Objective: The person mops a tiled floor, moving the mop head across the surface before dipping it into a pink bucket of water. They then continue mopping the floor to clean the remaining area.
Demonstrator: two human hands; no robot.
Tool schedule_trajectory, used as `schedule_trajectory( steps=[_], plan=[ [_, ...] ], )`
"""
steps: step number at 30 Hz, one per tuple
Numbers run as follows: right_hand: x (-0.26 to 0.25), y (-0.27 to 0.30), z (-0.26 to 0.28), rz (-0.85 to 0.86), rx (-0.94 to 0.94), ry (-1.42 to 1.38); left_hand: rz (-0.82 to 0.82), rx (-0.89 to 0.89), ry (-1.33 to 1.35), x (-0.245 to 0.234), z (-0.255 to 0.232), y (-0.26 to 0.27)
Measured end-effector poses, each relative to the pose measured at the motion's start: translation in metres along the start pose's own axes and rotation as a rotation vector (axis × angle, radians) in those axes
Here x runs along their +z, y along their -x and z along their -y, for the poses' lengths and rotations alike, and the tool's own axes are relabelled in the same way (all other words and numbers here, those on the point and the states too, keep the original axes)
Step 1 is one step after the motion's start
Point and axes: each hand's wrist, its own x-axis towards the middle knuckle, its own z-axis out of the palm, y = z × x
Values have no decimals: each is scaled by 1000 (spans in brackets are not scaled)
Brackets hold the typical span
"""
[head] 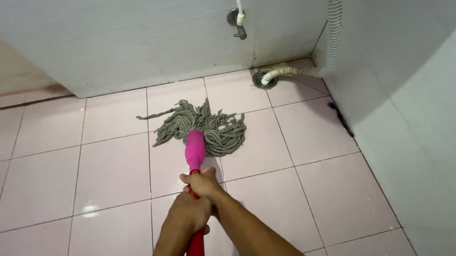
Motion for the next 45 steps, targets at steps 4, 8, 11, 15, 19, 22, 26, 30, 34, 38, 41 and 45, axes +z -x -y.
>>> schedule_trajectory(
  steps=[4, 8, 11, 15, 19, 22, 26, 30, 34, 38, 41, 45],
  plan=[
    [6, -3, -3, 12, 24, -44, 10, 25, 33, -3, 6, -3],
    [14, 9, -1, 5, 36, 6, 9, 5, 29, -8, 12, -1],
    [17, 0, -9, 33, -4, 50, 8, 3, 30, -11, 18, -4],
    [27, 7, -1, -12, 53, 43, -9, 1, 7, -17, 20, -2],
    [38, 1, -11, 30, 33, 1, -15, -10, 41, -24, 28, -4],
    [48, 3, -13, 2, 58, -22, -16, -14, 22, -29, 34, -6],
    [61, -1, -20, 44, 42, 7, -30, -19, 46, -39, 45, -8],
    [71, -10, -31, 88, 8, 5, -52, -35, 40, -51, 44, 9],
    [81, 4, -22, 99, 58, 41, -66, -48, 40, -57, 52, 5],
    [92, 2, -27, 124, 33, 38, -84, -62, 80, -64, 58, 8],
    [101, 1, -30, 106, 42, 37, -89, -71, 103, -67, 66, 7],
    [109, 12, -30, 122, 75, 65, -87, -64, 91, -71, 75, 4]
  ],
)
